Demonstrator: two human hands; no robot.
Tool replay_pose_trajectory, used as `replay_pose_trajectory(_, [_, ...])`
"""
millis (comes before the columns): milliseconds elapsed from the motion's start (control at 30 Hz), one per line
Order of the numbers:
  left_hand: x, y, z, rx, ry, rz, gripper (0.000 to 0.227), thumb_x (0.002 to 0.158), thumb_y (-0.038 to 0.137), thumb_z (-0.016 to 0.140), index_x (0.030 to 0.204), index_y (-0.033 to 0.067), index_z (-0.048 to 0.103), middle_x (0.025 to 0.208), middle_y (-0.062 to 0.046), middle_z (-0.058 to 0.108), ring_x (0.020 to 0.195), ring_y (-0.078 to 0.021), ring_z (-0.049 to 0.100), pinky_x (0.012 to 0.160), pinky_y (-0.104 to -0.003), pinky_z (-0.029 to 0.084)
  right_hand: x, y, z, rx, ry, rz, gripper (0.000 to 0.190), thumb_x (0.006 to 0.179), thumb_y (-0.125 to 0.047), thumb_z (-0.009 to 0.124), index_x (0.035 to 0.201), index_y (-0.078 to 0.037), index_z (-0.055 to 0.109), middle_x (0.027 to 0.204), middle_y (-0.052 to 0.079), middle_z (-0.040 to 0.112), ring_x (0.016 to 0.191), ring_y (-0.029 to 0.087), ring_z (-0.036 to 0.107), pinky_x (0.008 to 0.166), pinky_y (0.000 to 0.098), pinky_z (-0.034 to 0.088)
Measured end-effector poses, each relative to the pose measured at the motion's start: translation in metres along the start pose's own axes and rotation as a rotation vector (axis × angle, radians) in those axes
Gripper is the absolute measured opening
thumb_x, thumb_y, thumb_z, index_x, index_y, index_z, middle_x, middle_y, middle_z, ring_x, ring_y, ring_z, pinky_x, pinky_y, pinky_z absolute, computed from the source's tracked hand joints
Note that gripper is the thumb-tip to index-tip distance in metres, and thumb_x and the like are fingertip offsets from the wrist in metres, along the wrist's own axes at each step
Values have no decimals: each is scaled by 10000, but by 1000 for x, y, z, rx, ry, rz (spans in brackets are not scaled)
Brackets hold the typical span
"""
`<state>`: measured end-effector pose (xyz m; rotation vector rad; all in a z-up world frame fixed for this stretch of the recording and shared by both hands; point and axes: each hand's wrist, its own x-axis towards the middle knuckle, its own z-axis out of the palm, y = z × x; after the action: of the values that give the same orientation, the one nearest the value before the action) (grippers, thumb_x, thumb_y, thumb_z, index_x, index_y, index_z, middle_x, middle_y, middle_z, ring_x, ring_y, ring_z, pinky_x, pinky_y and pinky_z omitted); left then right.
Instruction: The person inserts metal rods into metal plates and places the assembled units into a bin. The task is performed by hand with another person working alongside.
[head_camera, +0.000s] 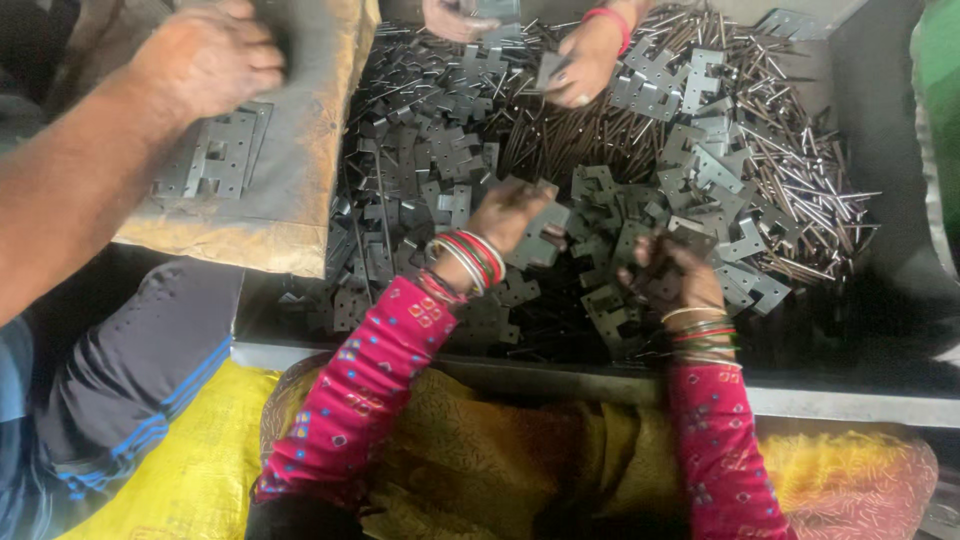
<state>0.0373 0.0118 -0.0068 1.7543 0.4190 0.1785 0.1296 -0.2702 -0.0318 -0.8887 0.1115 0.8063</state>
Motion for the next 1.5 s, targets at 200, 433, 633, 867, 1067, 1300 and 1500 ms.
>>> replay_pose_trajectory(200, [-57, -4, 76, 375, 25, 198, 482, 857, 281, 751, 1219, -4, 610, 947, -257, 712, 882, -464, 694, 800, -524, 558, -13, 56, 67, -71, 24, 58, 595, 1044, -557, 508, 1313, -37, 615, 1114, 117, 711, 943, 268, 685, 858, 440, 504])
replay_pose_trajectory(433, [-22, 37, -72, 936, 353, 69, 507, 734, 85, 709, 1205, 273, 716, 819, -171, 747, 788, -371, 735, 723, -479, 594, -2, 41, 44, -1666, 20, -504, 569, 949, -379, 673, 1411, -68, 557, 1188, 217, 700, 1061, 423, 673, 916, 512, 536])
replay_pose_trajectory(633, [-19, -4, -313, 1418, 1017, -272, 113, 948, 137, 636, 997, 174, 731, 909, -120, 762, 856, -327, 750, 740, -457, 580, 1, 39, -26, -2157, 175, -367, 594, 850, -353, 739, 1401, -217, 565, 1205, 176, 705, 1132, 425, 653, 944, 556, 537])
replay_pose_trajectory(867, [-47, -28, -354, 1486, 1297, -128, 527, 907, 226, 655, 1417, 125, 567, 1323, -192, 648, 1151, -351, 627, 921, -577, 436, 17, 51, -42, -2199, 178, -632, 646, 694, -297, 786, 1310, -212, 610, 1203, 92, 726, 1119, 359, 647, 907, 703, 446])
replay_pose_trajectory(1067, [-12, 66, -169, 1110, 626, 127, 248, 847, 330, 720, 814, 86, 753, 808, -189, 727, 749, -383, 718, 695, -478, 588, 15, 21, -33, -1694, 357, -795, 373, 1042, -242, 648, 1410, -184, 663, 1059, 148, 713, 950, 322, 683, 875, 476, 571])
replay_pose_trajectory(1300, [-43, 52, -7, 1253, -341, -32, 194, 892, 187, 689, 1048, 121, 785, 1105, -140, 761, 1069, -347, 729, 915, -489, 571, -56, -43, 4, -27, -173, -396, 315, 952, -128, 642, 1262, -85, 678, 964, 57, 688, 929, 187, 643, 878, 366, 503])
replay_pose_trajectory(1500, [-27, -12, 6, 1403, -337, -80, 225, 904, 189, 665, 1090, 117, 769, 1326, -141, 649, 1324, -367, 516, 1080, -589, 361, -70, -31, 32, 137, -416, -385, 179, 1044, -147, 666, 1193, -48, 685, 905, 91, 697, 843, 201, 662, 812, 363, 538])
